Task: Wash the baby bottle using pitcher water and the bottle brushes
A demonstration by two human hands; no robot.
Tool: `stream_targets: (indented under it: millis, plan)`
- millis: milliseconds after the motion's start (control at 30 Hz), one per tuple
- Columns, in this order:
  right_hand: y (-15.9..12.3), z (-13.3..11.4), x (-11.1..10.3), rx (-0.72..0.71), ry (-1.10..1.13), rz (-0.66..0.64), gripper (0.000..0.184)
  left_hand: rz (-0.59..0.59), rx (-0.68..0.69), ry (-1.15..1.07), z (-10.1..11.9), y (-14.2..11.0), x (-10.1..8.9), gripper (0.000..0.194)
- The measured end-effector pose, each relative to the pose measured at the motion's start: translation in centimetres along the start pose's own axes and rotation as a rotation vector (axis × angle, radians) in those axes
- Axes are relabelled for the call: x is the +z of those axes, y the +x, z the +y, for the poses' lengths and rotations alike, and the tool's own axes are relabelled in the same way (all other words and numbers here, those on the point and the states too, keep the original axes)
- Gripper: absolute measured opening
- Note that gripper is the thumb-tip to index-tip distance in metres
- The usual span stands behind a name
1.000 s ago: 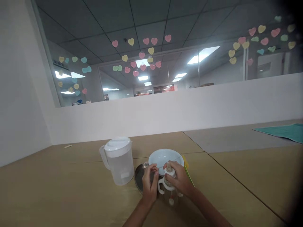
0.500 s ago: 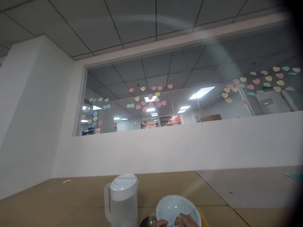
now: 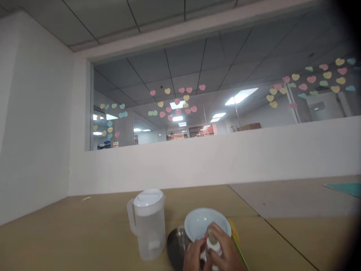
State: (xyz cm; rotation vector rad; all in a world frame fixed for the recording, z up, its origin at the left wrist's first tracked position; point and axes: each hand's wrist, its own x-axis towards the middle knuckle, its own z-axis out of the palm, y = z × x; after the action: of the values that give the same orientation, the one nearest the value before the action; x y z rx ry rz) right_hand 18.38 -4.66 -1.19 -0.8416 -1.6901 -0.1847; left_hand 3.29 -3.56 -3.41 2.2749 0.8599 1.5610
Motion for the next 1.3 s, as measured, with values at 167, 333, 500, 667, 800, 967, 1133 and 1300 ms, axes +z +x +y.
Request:
stream_targets:
  millis: [167, 333, 500, 667, 800, 967, 1133, 1300]
  plan:
    - [1.0, -1.4, -1.6, 0.06, 0.114, -0.176, 0.015, -0.203, 0.105, 0.083, 0.6, 0.0, -0.9, 0.066]
    - [0.6, -1.6, -1.5, 0.063, 0.062, -0.163, 0.026, -0.165, 0.098, 0.126, 0.5, 0.3, -0.3, 0.067]
    - [-0.6, -1.1, -1.5, 0.051, 0.046, -0.091, 0.037, -0.155, 0.143, 0.162, 0.2, 0.5, 0.0, 0.07]
    - [-1.2, -0.3, -2.7, -0.02, -0.014, 0.02, 0.025, -0.14, 0.122, 0.196, 0.4, 0.5, 0.0, 0.068]
    - [-1.3, -0.7, -3.4, -0.173, -0.078, 0.016, 0.012, -0.11, 0.071, 0.172, 0.4, 0.4, 0.0, 0.058]
    - [-1.2, -2.3, -2.9, -0.308, -0.148, -0.076, 0.017, -0.15, 0.084, 0.121, 0.9, 0.6, -0.3, 0.054]
    - [-1.1, -2.1, -2.8, -0.184, -0.051, 0.132, 0.011, -0.19, 0.092, 0.125, 1.9, 1.3, -0.5, 0.052]
    - [-1.2, -1.4, -2.5, -0.108, 0.014, 0.103, 0.013, -0.194, 0.067, 0.154, 1.6, 1.2, -0.4, 0.072]
